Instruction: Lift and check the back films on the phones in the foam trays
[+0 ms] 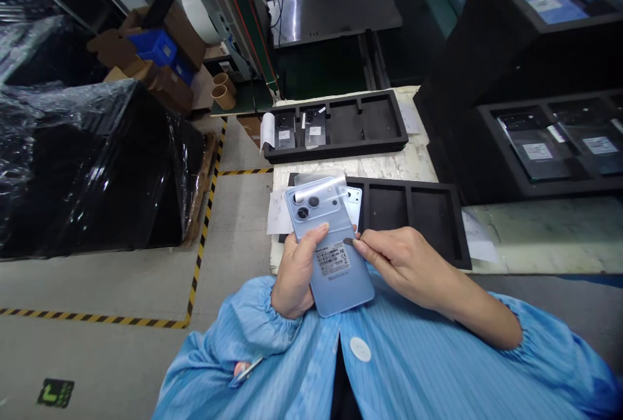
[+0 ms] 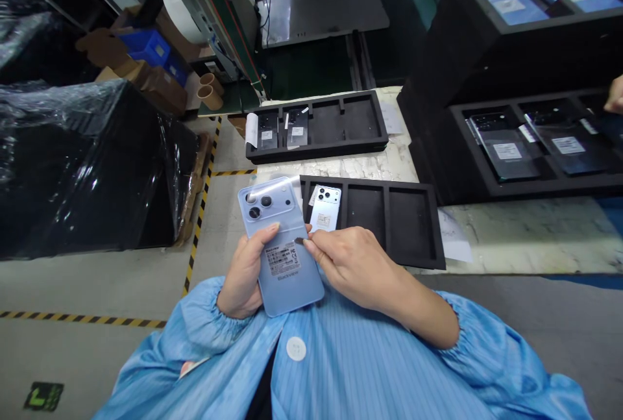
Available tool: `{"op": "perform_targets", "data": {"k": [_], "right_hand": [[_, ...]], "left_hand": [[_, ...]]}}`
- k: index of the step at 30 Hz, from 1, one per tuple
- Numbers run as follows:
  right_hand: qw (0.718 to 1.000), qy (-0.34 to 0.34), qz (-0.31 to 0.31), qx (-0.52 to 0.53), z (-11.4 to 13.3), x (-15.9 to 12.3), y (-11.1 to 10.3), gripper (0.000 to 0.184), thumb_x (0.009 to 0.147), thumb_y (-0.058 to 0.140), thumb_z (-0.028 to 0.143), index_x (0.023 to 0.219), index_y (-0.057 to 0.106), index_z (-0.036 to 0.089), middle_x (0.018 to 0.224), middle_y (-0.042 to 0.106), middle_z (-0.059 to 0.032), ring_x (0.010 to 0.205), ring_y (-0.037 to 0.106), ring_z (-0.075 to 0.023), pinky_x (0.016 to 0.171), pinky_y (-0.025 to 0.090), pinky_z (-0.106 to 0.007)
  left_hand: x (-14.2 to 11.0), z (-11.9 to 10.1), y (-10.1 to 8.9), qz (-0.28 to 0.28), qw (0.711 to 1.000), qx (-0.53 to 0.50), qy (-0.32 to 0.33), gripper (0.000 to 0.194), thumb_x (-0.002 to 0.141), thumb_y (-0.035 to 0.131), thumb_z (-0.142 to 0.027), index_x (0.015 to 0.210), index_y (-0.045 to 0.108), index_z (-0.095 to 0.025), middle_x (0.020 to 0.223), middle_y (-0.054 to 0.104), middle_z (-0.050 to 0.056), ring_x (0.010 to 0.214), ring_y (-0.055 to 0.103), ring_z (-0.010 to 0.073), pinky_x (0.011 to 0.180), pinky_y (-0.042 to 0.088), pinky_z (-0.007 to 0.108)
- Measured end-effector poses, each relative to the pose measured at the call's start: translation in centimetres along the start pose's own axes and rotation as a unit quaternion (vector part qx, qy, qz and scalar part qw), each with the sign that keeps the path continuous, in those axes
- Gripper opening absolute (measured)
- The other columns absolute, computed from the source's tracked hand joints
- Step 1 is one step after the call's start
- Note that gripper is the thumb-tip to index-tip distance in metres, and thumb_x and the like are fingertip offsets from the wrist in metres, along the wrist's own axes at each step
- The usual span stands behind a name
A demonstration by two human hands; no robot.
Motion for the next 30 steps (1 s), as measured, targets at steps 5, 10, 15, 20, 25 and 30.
{"op": "perform_targets", "data": {"k": [5, 10, 15, 20, 25, 30], "right_hand": [[0.993, -0.05, -0.024, -0.103, 0.9, 0.0, 0.1, 0.033, 0.097, 0.036, 0.025, 0.068, 0.047, 0.015, 0.057, 0.048, 0.0015, 0.048, 0.044, -0.0083, 0.05, 0.03, -0.026], [0.92, -0.144, -0.081, -0.355, 3.2, -0.7, 0.0, 0.021, 0.086, 0.044, 0.009, 0.067, 0.052, 0.016, 0.057, 0.046, -0.0014, 0.049, 0.041, -0.0151, 0.05, 0.026, -0.032], [0.903, -0.166, -0.09, -0.386, 3.8, -1.1, -1.0, 0.016, 0.087, 0.047, 0.007, 0.09, 0.063, 0.008, 0.061, 0.051, -0.0012, 0.054, 0.045, -0.0147, 0.051, 0.03, -0.031], [0.953, -0.137, -0.152, -0.225, 2.9, -0.6, -2.0, 0.018, 0.09, 0.049, 0.012, 0.101, 0.062, 0.008, 0.067, 0.056, -0.0018, 0.059, 0.047, -0.0117, 0.056, 0.038, -0.027], [0.964, -0.114, -0.184, -0.154, 1.9, 0.3, -0.6, 0.025, 0.09, 0.053, 0.02, 0.108, 0.063, 0.006, 0.078, 0.061, -0.0057, 0.067, 0.056, -0.0122, 0.062, 0.046, -0.024], [0.958, -0.116, -0.217, -0.145, 2.2, 0.7, -0.2, 0.018, 0.089, 0.053, 0.016, 0.099, 0.066, 0.009, 0.081, 0.063, -0.0059, 0.071, 0.06, -0.0117, 0.062, 0.048, -0.021]], "left_hand": [[0.1, 0.0, -0.1, 0.012, 1.0, 0.003, 0.012, 0.031, 0.081, 0.061, -0.028, 0.102, 0.065, -0.005, 0.092, 0.072, 0.015, 0.084, 0.069, 0.0263, 0.076, 0.057, 0.036], [0.3, 0.1, -0.3, 0.014, 1.0, -0.011, 0.023, 0.034, 0.083, 0.059, -0.029, 0.105, 0.064, -0.004, 0.096, 0.071, 0.017, 0.089, 0.068, 0.0269, 0.077, 0.056, 0.036], [0.3, 0.1, -0.1, 0.022, 0.999, -0.02, 0.032, 0.036, 0.083, 0.059, -0.03, 0.105, 0.064, -0.003, 0.094, 0.071, 0.017, 0.085, 0.068, 0.0259, 0.076, 0.056, 0.035], [0.6, -0.1, -0.2, -0.006, 0.998, -0.039, 0.053, 0.04, 0.08, 0.062, -0.03, 0.111, 0.061, -0.005, 0.1, 0.07, 0.017, 0.088, 0.068, 0.027, 0.076, 0.056, 0.038], [0.8, -0.1, -0.6, -0.044, 0.996, -0.047, 0.064, 0.045, 0.075, 0.068, -0.027, 0.114, 0.058, -0.007, 0.099, 0.07, 0.015, 0.084, 0.068, 0.0247, 0.08, 0.055, 0.039], [0.8, -0.1, -0.6, -0.042, 0.994, -0.043, 0.088, 0.044, 0.075, 0.068, -0.028, 0.113, 0.058, -0.008, 0.101, 0.07, 0.014, 0.091, 0.067, 0.0253, 0.085, 0.053, 0.039]]}}
Point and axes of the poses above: each hand's wrist, its own x-axis towards the middle knuckle, its own y-axis out of the palm, z = x × y, the point moved 6 cm from there along x, towards the middle knuckle
